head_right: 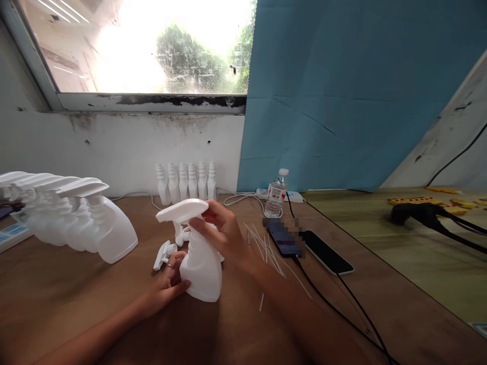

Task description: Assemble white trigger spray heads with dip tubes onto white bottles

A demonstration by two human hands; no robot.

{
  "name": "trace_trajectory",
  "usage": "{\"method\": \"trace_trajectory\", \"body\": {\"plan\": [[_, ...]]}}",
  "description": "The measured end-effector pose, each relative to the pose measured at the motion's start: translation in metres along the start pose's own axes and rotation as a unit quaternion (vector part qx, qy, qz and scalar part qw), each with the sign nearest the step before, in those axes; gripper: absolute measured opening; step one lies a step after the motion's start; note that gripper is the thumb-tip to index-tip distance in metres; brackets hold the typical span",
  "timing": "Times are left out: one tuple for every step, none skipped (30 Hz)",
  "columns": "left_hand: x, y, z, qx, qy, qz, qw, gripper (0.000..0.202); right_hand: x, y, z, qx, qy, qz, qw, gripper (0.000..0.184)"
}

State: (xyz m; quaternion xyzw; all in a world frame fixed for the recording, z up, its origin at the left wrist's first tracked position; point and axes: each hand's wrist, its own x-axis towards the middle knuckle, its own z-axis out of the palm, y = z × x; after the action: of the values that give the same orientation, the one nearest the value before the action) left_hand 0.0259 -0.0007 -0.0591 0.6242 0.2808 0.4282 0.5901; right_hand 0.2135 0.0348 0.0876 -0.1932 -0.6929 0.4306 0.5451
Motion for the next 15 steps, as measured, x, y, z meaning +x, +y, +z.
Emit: {"method": "trace_trajectory", "body": {"plan": [[0.0, 0.0, 0.0, 0.0, 0.001, 0.0, 1.0, 0.049, -0.001, 0.001, 0.002, 0.034, 0.011, 0.007, 0.999, 0.018], [0.001, 0.0, 0.0, 0.001, 0.003, 0.001, 1.0, 0.049, -0.003, 0.002, 0.005, 0.064, 0.018, 0.01, 0.998, 0.018], [0.001, 0.0, 0.0, 0.003, 0.006, 0.001, 1.0, 0.048, -0.004, 0.003, 0.007, 0.089, 0.023, 0.008, 0.996, 0.018], [0.001, 0.0, 0.0, 0.005, 0.01, 0.002, 1.0, 0.048, -0.005, 0.004, 0.009, 0.109, 0.023, 0.006, 0.994, 0.018], [0.001, -0.001, 0.0, 0.008, 0.014, 0.004, 1.0, 0.048, -0.007, 0.005, 0.01, 0.123, 0.02, 0.005, 0.992, 0.017], [0.001, -0.001, -0.001, 0.01, 0.018, 0.006, 1.0, 0.049, -0.008, 0.006, 0.012, 0.133, 0.015, 0.007, 0.991, 0.017], [0.001, -0.002, -0.001, 0.011, 0.02, 0.006, 1.0, 0.049, -0.009, 0.007, 0.013, 0.14, 0.01, 0.011, 0.99, 0.017], [0.0, -0.003, -0.001, 0.012, 0.022, 0.004, 1.0, 0.049, -0.01, 0.009, 0.015, 0.145, 0.005, 0.016, 0.989, 0.018], [-0.001, -0.004, -0.001, 0.014, 0.023, 0.003, 1.0, 0.049, -0.011, 0.011, 0.016, 0.152, 0.002, 0.02, 0.988, 0.018], [-0.001, -0.004, -0.002, 0.018, 0.024, 0.004, 1.0, 0.049, -0.012, 0.014, 0.017, 0.161, 0.0, 0.022, 0.987, 0.019], [-0.002, -0.005, -0.002, 0.024, 0.028, 0.01, 0.999, 0.048, -0.012, 0.017, 0.018, 0.171, -0.002, 0.021, 0.985, 0.021], [-0.002, -0.004, -0.002, 0.033, 0.036, 0.02, 0.999, 0.047, -0.013, 0.02, 0.019, 0.181, -0.003, 0.02, 0.983, 0.022], [-0.001, 0.0, -0.003, 0.045, 0.049, 0.04, 0.997, 0.048, -0.013, 0.023, 0.02, 0.189, -0.003, 0.018, 0.982, 0.024], [0.0, 0.005, -0.003, 0.057, 0.065, 0.064, 0.994, 0.049, -0.013, 0.026, 0.02, 0.196, -0.003, 0.018, 0.98, 0.025], [0.003, 0.014, -0.004, 0.069, 0.082, 0.091, 0.99, 0.05, -0.013, 0.028, 0.02, 0.201, -0.002, 0.02, 0.979, 0.026]]}}
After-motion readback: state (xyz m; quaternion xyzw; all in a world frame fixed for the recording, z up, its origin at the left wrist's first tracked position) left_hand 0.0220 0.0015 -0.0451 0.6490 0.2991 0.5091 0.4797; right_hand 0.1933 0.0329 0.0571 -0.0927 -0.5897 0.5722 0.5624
